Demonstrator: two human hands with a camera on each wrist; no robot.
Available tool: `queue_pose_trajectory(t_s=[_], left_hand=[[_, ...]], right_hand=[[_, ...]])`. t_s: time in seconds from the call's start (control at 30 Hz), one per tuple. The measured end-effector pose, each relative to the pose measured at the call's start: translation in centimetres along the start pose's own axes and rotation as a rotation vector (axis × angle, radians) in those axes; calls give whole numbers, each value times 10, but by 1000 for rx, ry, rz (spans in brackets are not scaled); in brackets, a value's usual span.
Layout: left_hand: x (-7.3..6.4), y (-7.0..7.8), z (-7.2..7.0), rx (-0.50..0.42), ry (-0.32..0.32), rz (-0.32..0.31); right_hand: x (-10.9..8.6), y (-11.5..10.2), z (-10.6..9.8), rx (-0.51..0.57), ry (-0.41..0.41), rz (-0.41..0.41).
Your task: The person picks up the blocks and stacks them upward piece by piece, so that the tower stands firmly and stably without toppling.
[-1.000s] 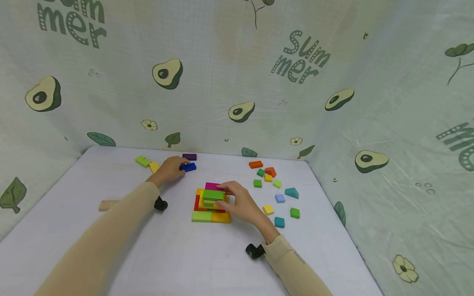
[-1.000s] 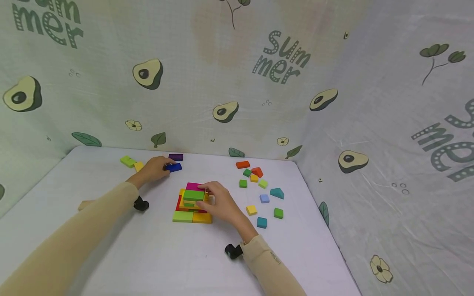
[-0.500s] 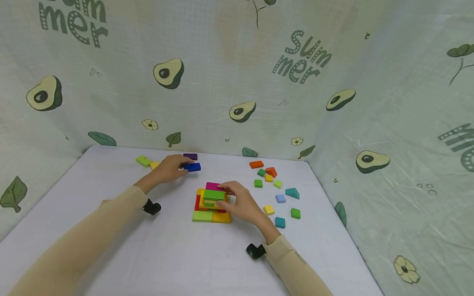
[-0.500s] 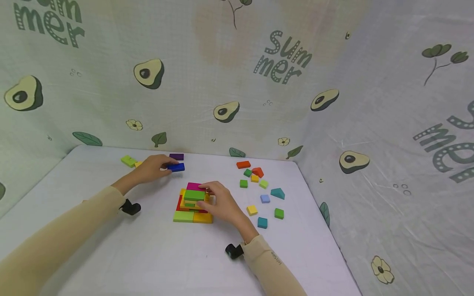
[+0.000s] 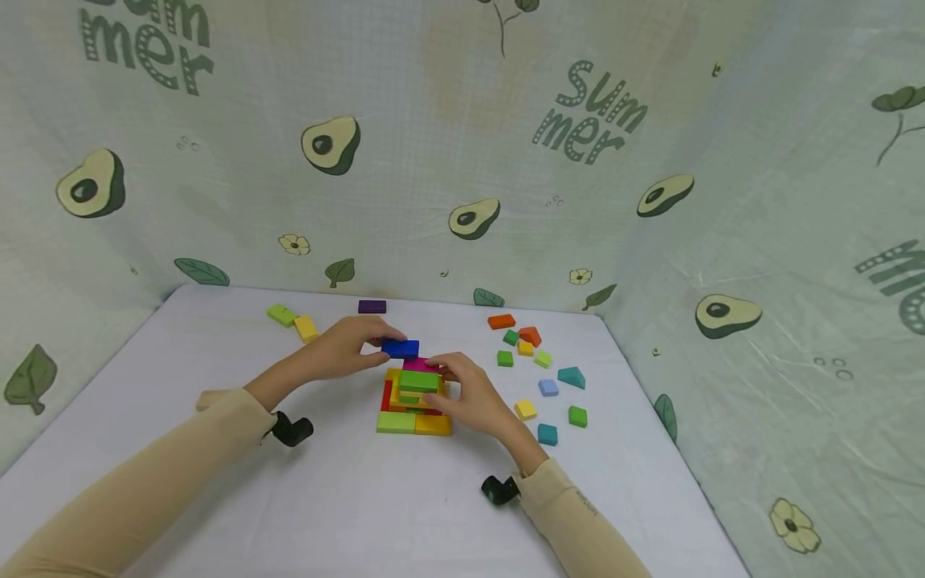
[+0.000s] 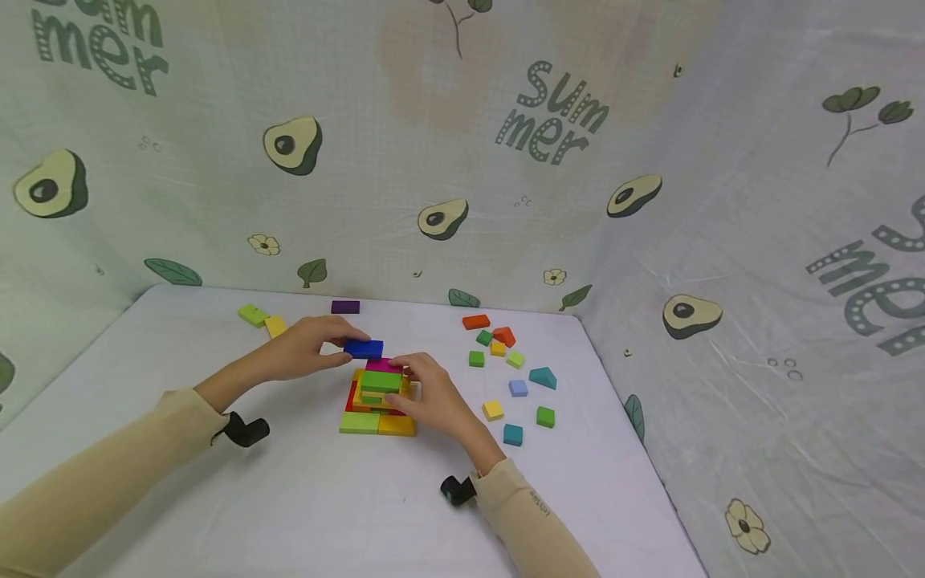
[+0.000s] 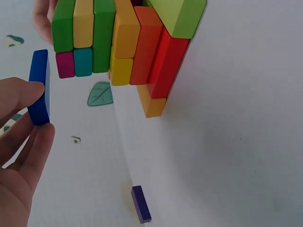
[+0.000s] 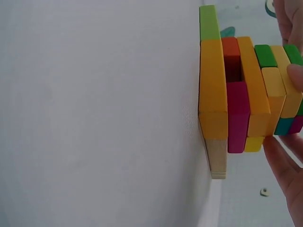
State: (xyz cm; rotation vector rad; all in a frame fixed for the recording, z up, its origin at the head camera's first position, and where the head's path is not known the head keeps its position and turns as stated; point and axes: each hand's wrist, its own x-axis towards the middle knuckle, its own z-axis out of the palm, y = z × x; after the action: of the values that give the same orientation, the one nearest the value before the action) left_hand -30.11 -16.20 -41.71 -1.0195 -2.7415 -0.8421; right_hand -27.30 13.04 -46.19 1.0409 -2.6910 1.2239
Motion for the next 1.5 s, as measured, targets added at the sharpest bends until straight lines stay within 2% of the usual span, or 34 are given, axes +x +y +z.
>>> queue_pose_trajectory(t_s=[0.23,0.4,0.73,0.93,1.23,1.5], left_hand=[[2,4,6,-30,-32,50],[3,7,8,-51,-39,56],[9,14,12,-80,-48,75],[9,15,15,-130,-36,62],[10,9,19,-201,-36,41],[10,14,20,-217,-39,44]], right_hand=[[0,0,1,-6,37,-22],[1,0,1,-5,76,-55],[2,2,1,-14,75,-92],[1,1,1,1,73,-90],[0,-1,-1,-7,76,-74],[0,0,0,-10,69,-75]])
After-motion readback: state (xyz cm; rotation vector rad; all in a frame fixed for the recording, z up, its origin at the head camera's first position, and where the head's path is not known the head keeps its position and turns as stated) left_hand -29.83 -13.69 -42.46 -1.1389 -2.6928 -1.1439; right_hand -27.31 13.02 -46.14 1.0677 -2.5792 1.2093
